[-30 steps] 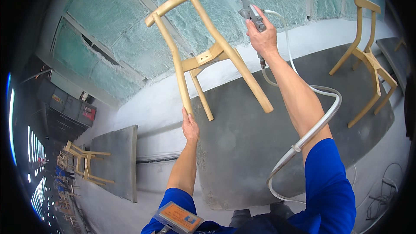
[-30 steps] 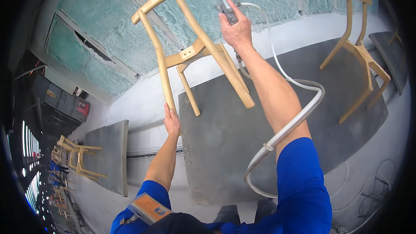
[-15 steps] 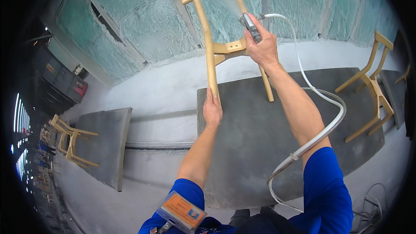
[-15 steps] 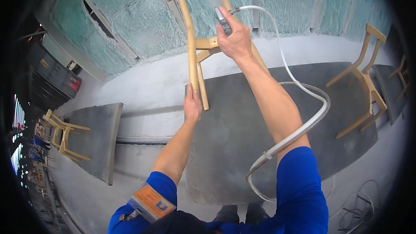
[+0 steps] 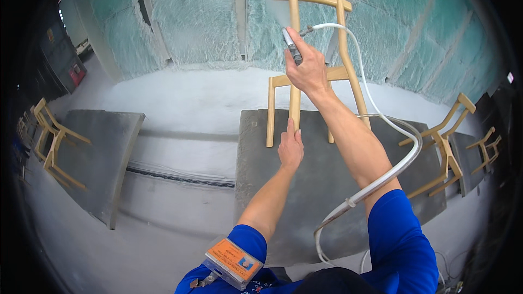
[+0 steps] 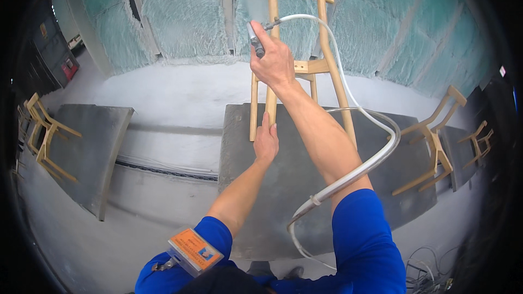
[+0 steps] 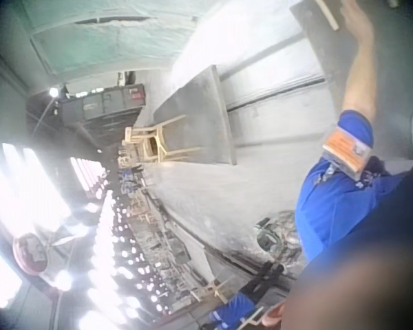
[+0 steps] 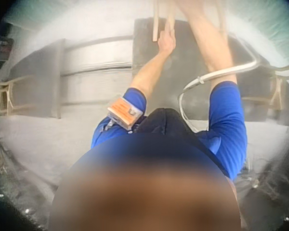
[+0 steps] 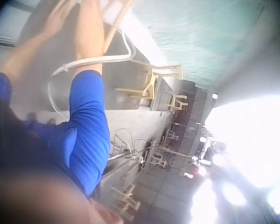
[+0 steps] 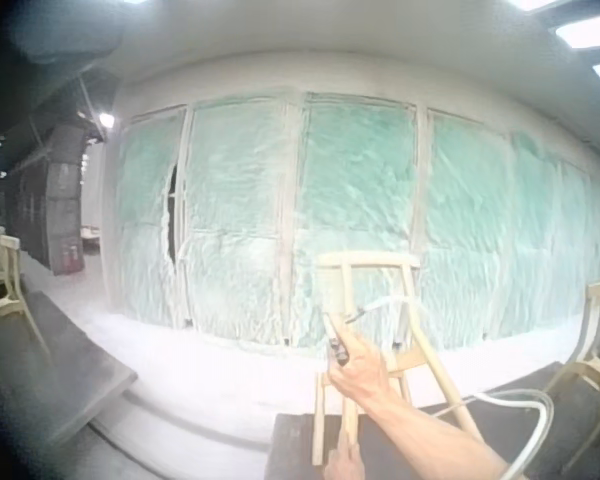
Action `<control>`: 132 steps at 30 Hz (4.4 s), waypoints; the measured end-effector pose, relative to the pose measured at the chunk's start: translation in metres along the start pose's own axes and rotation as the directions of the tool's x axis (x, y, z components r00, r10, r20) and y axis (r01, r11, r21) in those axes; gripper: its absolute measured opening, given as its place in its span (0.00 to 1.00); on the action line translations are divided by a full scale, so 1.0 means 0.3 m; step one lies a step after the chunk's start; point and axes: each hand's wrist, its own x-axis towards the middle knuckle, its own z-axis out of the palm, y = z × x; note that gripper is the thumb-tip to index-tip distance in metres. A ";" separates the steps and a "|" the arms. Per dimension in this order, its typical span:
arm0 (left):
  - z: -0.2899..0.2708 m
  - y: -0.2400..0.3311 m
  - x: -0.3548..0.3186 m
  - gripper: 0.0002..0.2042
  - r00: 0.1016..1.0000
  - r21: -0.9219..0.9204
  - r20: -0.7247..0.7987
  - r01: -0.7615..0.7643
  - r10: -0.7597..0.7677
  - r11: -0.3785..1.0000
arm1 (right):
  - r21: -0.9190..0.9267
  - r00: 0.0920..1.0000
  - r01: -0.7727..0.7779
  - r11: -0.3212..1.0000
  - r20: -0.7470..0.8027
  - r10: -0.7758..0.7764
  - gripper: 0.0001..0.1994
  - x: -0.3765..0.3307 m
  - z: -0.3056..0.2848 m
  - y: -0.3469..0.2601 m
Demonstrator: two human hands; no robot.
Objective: The person uses a spray gun to apply finish to wooden chair frames on a factory floor. They repeatedly pick up chairs, rotate them to coat all sides, and place them back on the floor. A coworker is visible in the background performing similar tasks.
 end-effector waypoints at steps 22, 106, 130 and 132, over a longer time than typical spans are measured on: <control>0.128 -0.369 -0.675 0.24 0.979 -0.073 -0.065 0.187 -0.192 0.980 | 0.294 0.493 -0.821 0.489 -0.068 0.868 0.36 -1.425 -1.736 -0.234; 0.192 0.849 -2.198 0.27 0.663 -0.179 0.568 0.678 -0.487 0.713 | 0.499 0.493 -0.672 -0.546 0.853 0.173 0.23 -1.308 -1.819 1.490; -0.382 0.247 -2.225 0.09 0.528 -0.132 0.739 0.722 -0.418 0.679 | 0.888 0.411 -0.336 -0.313 0.437 0.800 0.23 -2.043 -1.867 0.387; -0.457 0.205 -2.197 0.07 0.513 -0.160 0.764 0.739 -0.392 0.655 | 0.830 0.250 -0.510 -0.226 0.394 0.884 0.21 -2.057 -1.813 0.340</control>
